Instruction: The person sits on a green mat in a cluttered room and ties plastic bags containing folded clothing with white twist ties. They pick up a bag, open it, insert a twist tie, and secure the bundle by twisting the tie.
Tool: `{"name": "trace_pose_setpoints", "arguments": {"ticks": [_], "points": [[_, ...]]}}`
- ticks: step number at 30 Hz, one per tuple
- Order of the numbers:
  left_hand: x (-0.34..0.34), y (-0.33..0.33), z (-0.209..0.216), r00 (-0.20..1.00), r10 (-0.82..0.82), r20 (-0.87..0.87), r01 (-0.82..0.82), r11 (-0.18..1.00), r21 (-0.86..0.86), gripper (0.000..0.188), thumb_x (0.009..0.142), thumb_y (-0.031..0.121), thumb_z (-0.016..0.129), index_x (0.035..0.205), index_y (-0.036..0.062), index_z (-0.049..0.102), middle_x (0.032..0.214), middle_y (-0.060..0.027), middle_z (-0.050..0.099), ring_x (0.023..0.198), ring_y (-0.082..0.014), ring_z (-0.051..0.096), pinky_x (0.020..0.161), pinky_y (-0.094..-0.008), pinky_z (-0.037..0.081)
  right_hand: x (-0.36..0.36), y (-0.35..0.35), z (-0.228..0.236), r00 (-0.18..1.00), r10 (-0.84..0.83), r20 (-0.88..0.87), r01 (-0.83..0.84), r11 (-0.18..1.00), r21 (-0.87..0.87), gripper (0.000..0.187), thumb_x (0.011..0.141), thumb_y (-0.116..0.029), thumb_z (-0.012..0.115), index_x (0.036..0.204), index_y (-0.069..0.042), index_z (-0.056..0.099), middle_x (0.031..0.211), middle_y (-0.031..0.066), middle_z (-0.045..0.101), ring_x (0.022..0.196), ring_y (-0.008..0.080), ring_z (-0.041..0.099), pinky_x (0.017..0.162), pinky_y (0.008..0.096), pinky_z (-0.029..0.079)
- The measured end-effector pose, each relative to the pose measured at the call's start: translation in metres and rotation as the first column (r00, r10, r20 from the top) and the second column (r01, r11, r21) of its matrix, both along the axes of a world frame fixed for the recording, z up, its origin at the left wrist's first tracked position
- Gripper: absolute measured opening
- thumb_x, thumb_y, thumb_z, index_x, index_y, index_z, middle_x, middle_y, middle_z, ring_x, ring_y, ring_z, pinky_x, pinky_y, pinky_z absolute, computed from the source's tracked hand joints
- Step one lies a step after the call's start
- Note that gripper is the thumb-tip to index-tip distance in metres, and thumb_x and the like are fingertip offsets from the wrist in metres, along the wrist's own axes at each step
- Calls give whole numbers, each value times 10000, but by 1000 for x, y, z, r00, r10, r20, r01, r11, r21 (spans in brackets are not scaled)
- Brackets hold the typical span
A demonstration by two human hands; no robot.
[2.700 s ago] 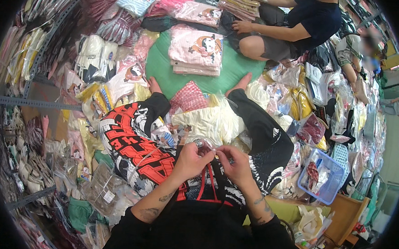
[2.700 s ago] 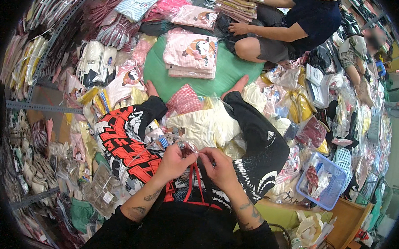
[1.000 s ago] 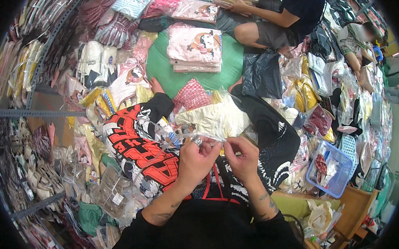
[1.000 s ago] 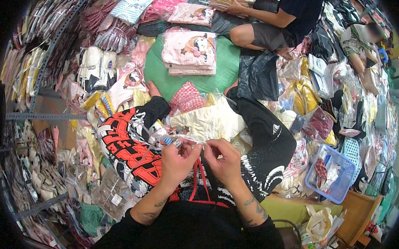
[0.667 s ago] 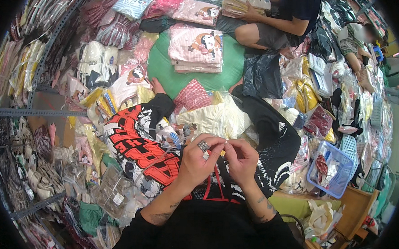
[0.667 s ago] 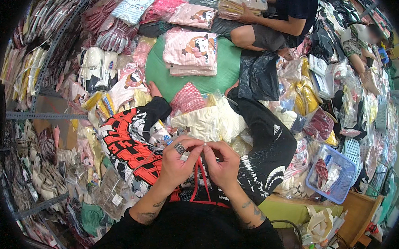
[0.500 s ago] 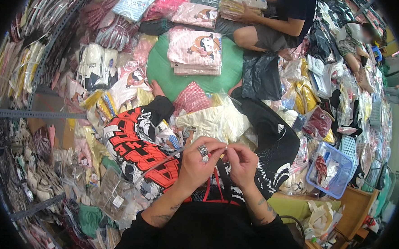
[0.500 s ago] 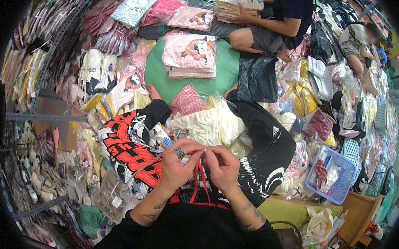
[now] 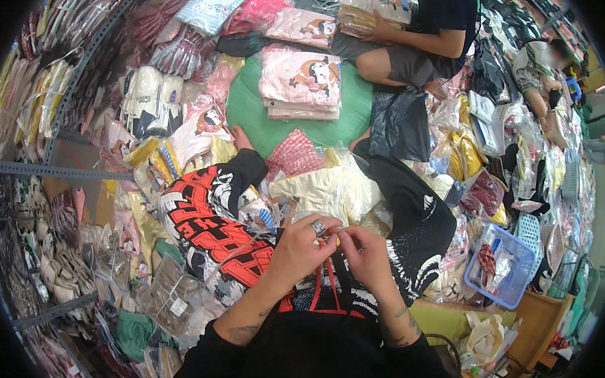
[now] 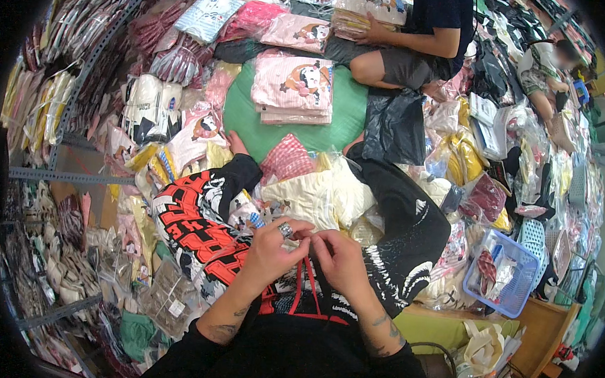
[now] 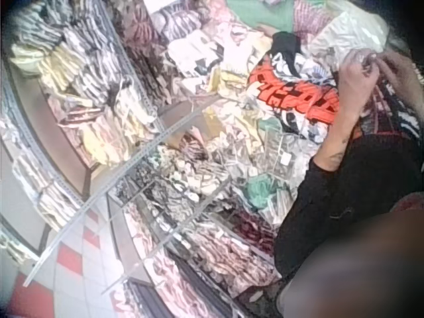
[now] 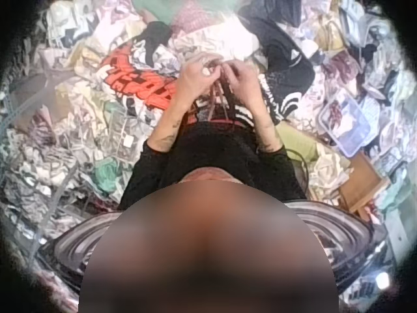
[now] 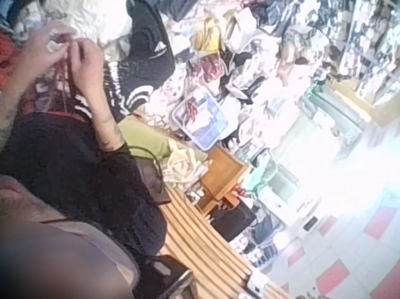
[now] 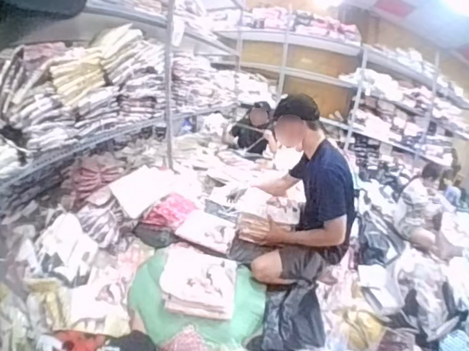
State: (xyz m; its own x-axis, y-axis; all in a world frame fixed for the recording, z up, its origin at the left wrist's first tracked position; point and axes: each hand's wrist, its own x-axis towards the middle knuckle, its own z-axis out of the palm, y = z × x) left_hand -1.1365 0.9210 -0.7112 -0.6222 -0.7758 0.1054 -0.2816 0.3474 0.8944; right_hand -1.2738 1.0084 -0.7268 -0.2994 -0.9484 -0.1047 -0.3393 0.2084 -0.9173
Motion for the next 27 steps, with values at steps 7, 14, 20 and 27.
{"name": "trace_pose_setpoints", "arguments": {"ticks": [7, 14, 20, 27], "points": [[8, -7, -1, 978, -181, 104, 158, 967, 199, 383, 739, 42, 642, 1106, 63, 535, 724, -94, 623, 647, -235, 633, 629, -332, 497, -9, -1, 7, 884, 329, -332, -325, 943, 69, 111, 878, -119, 552, 926, -22, 529, 851, 176, 567, 822, 378, 573, 697, 445, 468], [12, -1, -32, 983, -110, -149, 171, 845, 508, 307, 767, -25, 604, 1030, 40, 458, 746, -29, 565, 681, -99, 571, 632, -246, 475, -23, -3, 16, 883, 458, -99, -451, 888, 88, 131, 884, -132, 566, 903, -5, 542, 821, 187, 578, 776, 378, 580, 671, 425, 467], [4, 7, -45, 930, 51, -363, 155, 843, 515, 248, 817, -13, 592, 998, 42, 431, 848, -24, 553, 776, -74, 557, 685, -238, 476, -26, -12, 17, 934, 336, 124, -345, 937, 58, 127, 879, -104, 591, 908, 19, 581, 691, 89, 572, 632, 166, 555, 581, 300, 437], [1, -4, -26, 964, 42, -262, 92, 873, 479, 101, 854, -11, 623, 954, -21, 606, 940, -62, 601, 851, -112, 601, 742, -239, 489, -3, -12, 3, 883, -110, 457, 88, 994, 69, 170, 945, -139, 539, 894, 13, 594, 718, -18, 559, 654, 30, 483, 562, 195, 384]]}}
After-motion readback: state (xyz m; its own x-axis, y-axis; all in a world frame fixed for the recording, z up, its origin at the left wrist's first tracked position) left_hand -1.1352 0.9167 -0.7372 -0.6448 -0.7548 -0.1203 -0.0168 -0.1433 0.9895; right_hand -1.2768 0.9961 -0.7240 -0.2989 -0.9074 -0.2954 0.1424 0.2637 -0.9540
